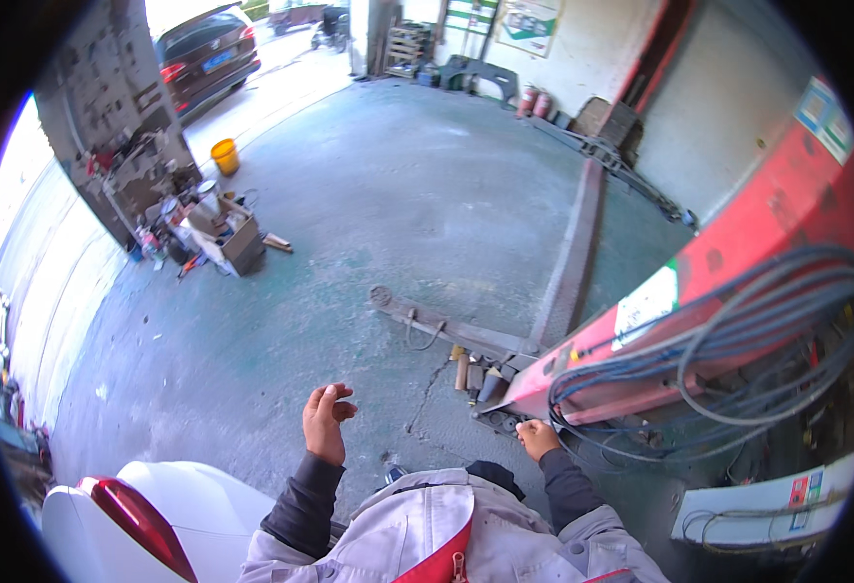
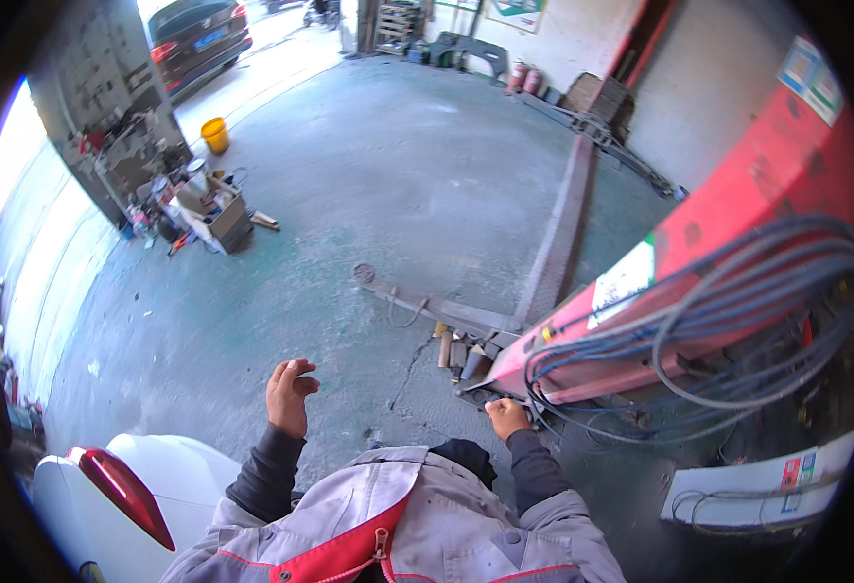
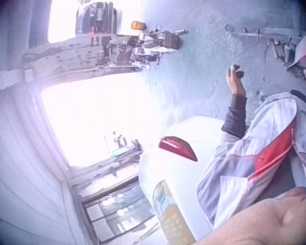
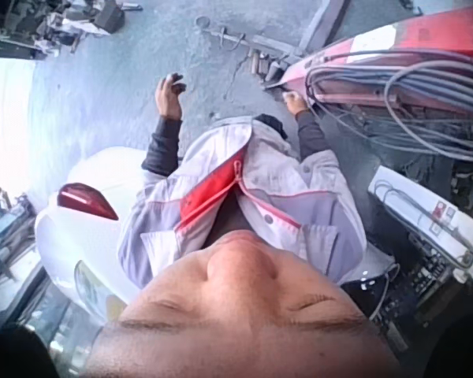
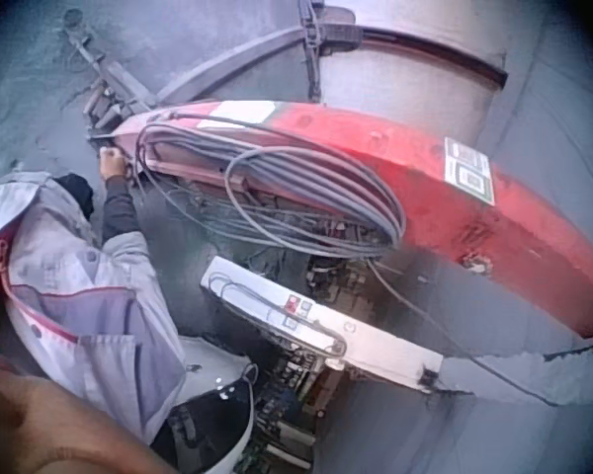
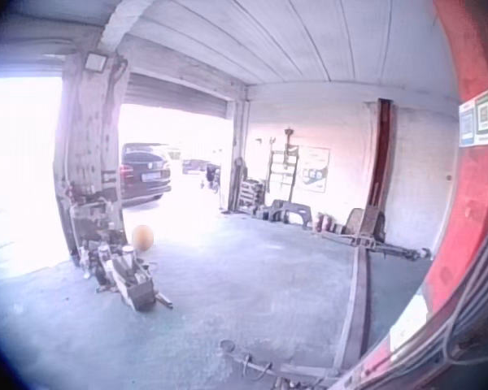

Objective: The person moves a red floor jack, picks up a metal bar, and places it against a wall. They then coil a long hose around a red pillar, carry a cardboard box to a shelf, and finally pick up and coil a power tool cord.

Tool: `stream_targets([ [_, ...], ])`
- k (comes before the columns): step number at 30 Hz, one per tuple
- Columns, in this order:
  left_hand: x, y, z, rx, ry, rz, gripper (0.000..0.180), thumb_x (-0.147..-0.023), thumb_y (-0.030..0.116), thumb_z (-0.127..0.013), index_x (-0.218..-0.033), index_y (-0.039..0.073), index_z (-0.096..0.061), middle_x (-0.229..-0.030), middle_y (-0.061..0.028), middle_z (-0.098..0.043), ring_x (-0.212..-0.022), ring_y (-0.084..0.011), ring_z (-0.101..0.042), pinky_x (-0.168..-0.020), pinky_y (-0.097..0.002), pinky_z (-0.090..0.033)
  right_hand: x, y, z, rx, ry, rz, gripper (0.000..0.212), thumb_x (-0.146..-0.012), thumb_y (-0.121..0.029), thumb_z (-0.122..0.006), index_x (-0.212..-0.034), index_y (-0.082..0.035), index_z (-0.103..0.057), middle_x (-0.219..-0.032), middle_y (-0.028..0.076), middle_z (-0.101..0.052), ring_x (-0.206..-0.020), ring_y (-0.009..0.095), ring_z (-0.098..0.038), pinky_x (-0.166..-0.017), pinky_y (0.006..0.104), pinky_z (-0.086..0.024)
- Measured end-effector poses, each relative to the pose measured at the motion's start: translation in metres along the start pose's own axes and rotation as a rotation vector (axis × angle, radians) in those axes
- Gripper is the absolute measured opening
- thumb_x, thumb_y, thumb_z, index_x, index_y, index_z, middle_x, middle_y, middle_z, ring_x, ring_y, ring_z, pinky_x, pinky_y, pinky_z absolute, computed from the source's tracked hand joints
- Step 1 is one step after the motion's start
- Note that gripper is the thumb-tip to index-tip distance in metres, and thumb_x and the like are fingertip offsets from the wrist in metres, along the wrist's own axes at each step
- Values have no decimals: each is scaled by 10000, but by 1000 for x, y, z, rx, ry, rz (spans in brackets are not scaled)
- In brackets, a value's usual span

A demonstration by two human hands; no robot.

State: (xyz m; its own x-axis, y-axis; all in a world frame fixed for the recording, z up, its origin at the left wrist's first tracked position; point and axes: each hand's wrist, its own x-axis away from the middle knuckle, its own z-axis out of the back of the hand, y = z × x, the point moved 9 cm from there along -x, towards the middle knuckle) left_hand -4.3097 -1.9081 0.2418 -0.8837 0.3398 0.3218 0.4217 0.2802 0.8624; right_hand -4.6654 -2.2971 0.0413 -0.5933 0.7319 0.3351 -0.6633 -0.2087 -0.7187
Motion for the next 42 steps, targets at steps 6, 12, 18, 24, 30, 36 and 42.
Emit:
stream_targets([
  [6, -8, 11, 113, 88, 313, -15, 221, -990, 219, -534, -1043, 23, -624, -957, -102, -680, -671, -163, -613, -650, -302, -493, -14, -6, -76, 417, -354, -118, 426, -931, -413, -635, -876, 7, -682, -745, 87, -700, -623, 173, -646, -579, 345, -509],
  [12, -30, 4, 203, 107, 558, 10, 184, -988, 201, -530, -1022, 40, -613, -923, -84, -670, -649, -163, -607, -611, -307, -499, -35, 20, -112, 513, -592, -631, 487, -938, -454, -610, -887, 19, -713, -802, 148, -722, -650, 239, -690, -588, 384, -546],
  [18, -90, 39, 267, 94, 811, 59, 179, -979, 212, -537, -1013, 50, -607, -923, -71, -661, -642, -153, -593, -600, -302, -490, -178, -74, -202, 547, -561, -499, 503, -932, -468, -622, -897, 21, -733, -796, 146, -722, -655, 260, -696, -633, 396, -550],
  [24, -203, 136, 256, 70, 790, -115, 179, -982, 200, -532, -1020, 46, -614, -937, -78, -665, -670, -158, -600, -637, -303, -492, -360, -275, -331, 390, -580, -82, 467, -903, -447, -638, -954, 9, -728, -878, 168, -734, -795, 293, -716, -772, 424, -544],
  [30, -288, 203, 258, -111, 729, -287, 171, -989, 184, -541, -1043, 41, -616, -955, -82, -668, -695, -161, -620, -659, -299, -504, -466, -449, -425, 399, -556, 19, 424, -883, -422, -663, -1018, -25, -721, -955, 153, -738, -963, 326, -690, -880, 434, -512],
  [36, -348, 216, 382, 368, 922, -144, 147, -966, 189, -546, -1004, 73, -629, -923, -71, -667, -660, -172, -615, -605, -311, -510, -503, -500, -519, 584, -600, 61, 430, -885, -445, -662, -980, -32, -728, -945, 150, -738, -899, 300, -700, -865, 417, -519],
  [42, -448, 292, 485, 401, 997, -113, 151, -962, 201, -554, -994, 72, -624, -909, -59, -659, -638, -160, -603, -585, -299, -503, -505, -524, -571, 661, -673, -300, 520, -919, -496, -588, -933, 5, -726, -928, 191, -730, -934, 353, -691, -877, 438, -511],
])
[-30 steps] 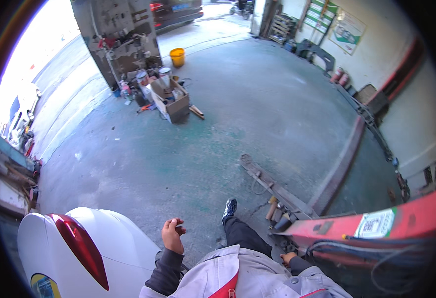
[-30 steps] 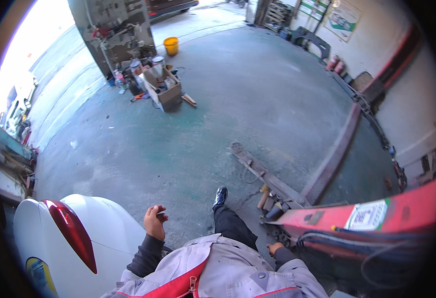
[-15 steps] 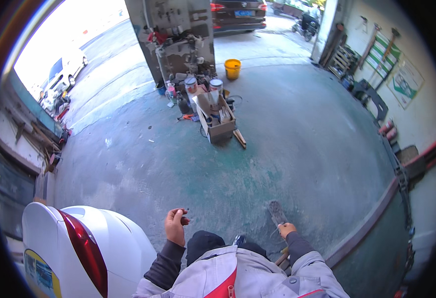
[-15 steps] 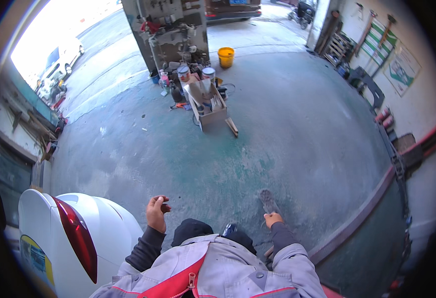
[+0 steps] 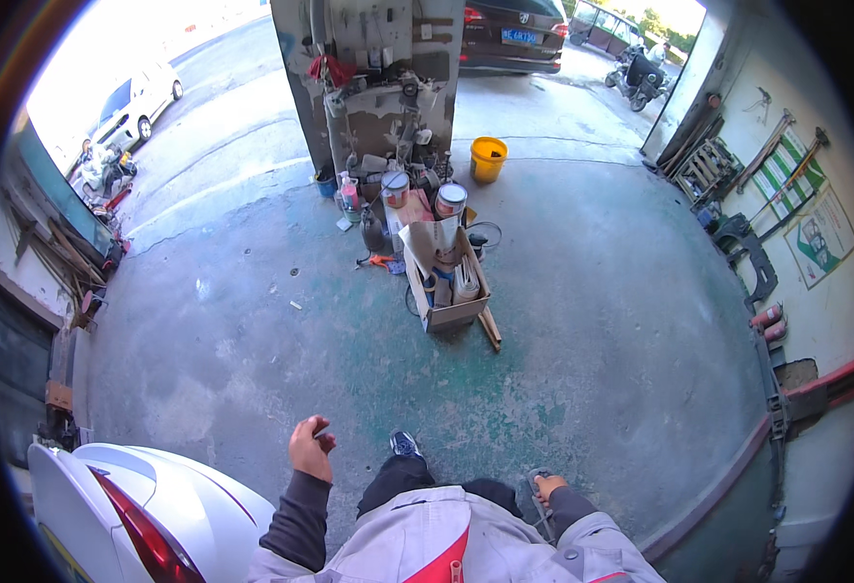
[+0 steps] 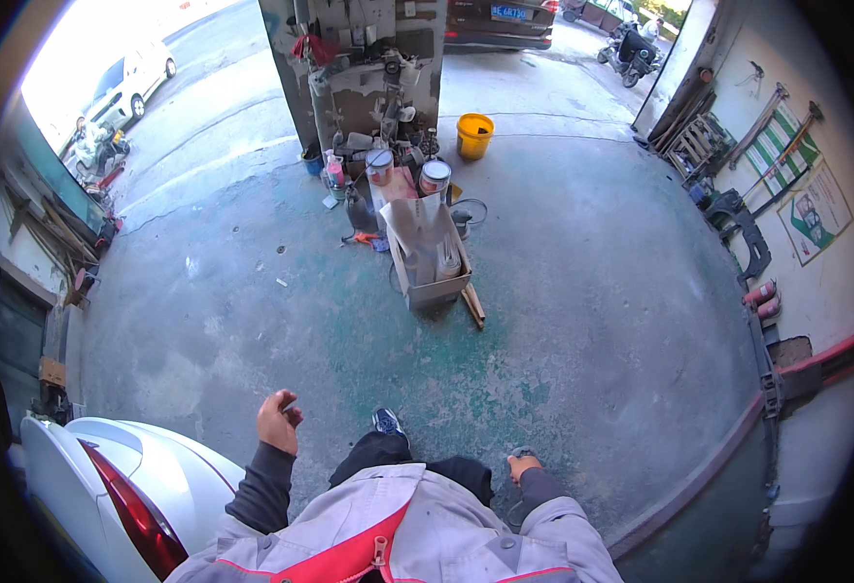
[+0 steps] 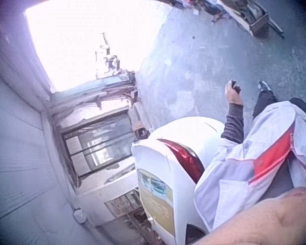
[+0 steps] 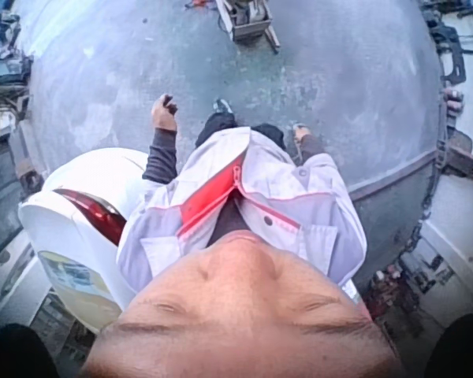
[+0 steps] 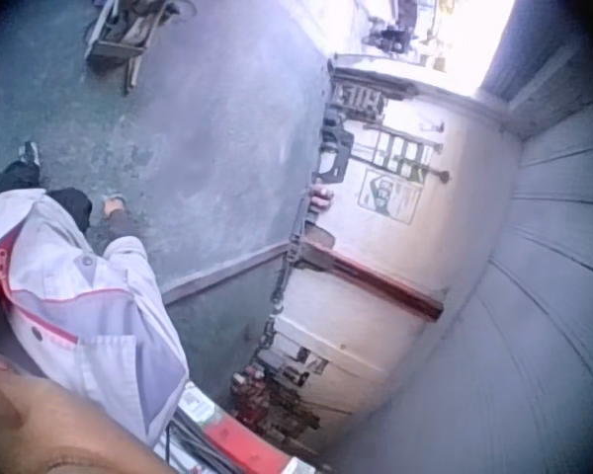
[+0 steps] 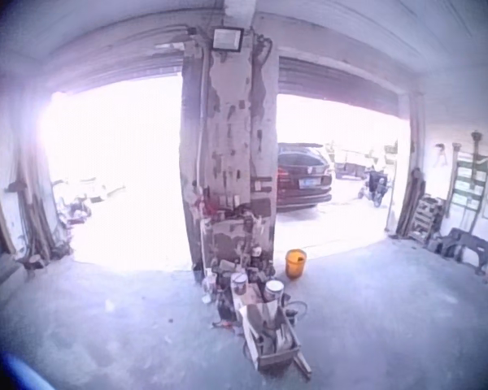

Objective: The person moves a red floor jack, picks up a metal bar, and places it against a wall. They then coil a long hose around a red pillar, carry a cardboard box to a shelf, and finally pick up and coil a power tool cord.

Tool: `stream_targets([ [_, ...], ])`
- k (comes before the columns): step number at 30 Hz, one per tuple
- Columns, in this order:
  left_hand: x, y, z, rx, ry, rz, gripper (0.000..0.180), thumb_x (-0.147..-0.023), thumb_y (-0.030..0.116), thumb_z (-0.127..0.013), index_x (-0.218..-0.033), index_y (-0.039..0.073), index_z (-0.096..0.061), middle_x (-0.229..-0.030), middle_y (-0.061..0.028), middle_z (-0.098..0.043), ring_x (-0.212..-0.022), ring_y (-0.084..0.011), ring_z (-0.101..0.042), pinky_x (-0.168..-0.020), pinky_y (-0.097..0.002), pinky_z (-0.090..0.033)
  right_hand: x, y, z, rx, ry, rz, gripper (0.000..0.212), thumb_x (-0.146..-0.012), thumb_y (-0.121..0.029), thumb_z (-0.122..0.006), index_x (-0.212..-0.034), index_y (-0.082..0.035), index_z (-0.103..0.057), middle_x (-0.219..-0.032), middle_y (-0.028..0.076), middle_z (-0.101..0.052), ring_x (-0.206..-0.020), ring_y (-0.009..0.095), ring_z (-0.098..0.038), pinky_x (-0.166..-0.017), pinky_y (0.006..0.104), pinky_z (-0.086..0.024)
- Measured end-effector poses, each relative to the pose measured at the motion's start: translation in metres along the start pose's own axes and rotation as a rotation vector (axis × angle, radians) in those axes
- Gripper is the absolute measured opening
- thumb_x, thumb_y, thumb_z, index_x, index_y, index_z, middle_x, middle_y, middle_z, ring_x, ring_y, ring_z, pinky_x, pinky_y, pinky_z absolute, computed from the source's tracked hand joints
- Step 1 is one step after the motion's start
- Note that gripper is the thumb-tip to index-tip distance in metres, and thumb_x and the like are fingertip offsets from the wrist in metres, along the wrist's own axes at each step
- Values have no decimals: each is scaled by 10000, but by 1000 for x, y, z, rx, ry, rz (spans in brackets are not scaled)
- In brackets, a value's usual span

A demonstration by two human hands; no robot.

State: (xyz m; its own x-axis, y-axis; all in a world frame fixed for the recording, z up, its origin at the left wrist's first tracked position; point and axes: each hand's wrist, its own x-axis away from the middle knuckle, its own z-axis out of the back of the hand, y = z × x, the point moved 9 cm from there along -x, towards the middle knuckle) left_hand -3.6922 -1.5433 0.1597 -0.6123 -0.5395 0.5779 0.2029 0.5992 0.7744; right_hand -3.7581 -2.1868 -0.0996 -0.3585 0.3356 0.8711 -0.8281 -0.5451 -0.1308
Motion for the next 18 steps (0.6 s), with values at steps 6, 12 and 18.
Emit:
stream_targets([
  [6, -67, 47, -89, -70, -120, -17, 160, -983, 186, -540, -1030, 53, -614, -949, -70, -663, -651, -148, -610, -623, -302, -506, -40, -165, 5, 110, 88, 207, 468, -957, -466, -586, -1025, -9, -664, -821, 126, -698, -619, 197, -657, -503, 367, -495],
  [12, -96, 25, -83, -131, 76, 79, 164, -983, 190, -540, -1026, 50, -612, -961, -65, -658, -661, -142, -605, -646, -301, -498, -60, -391, 12, 186, 196, 467, 548, -919, -521, -588, -1044, 8, -664, -1061, 242, -688, -1043, 412, -642, -930, 467, -481],
  [18, -82, -8, -51, -209, 406, 39, 168, -980, 206, -549, -1031, 57, -607, -972, -73, -636, -689, -169, -594, -639, -306, -493, -179, -537, -27, -45, -86, 235, 529, -941, -491, -597, -1052, 26, -617, -849, 168, -676, -676, 280, -672, -604, 434, -549],
])
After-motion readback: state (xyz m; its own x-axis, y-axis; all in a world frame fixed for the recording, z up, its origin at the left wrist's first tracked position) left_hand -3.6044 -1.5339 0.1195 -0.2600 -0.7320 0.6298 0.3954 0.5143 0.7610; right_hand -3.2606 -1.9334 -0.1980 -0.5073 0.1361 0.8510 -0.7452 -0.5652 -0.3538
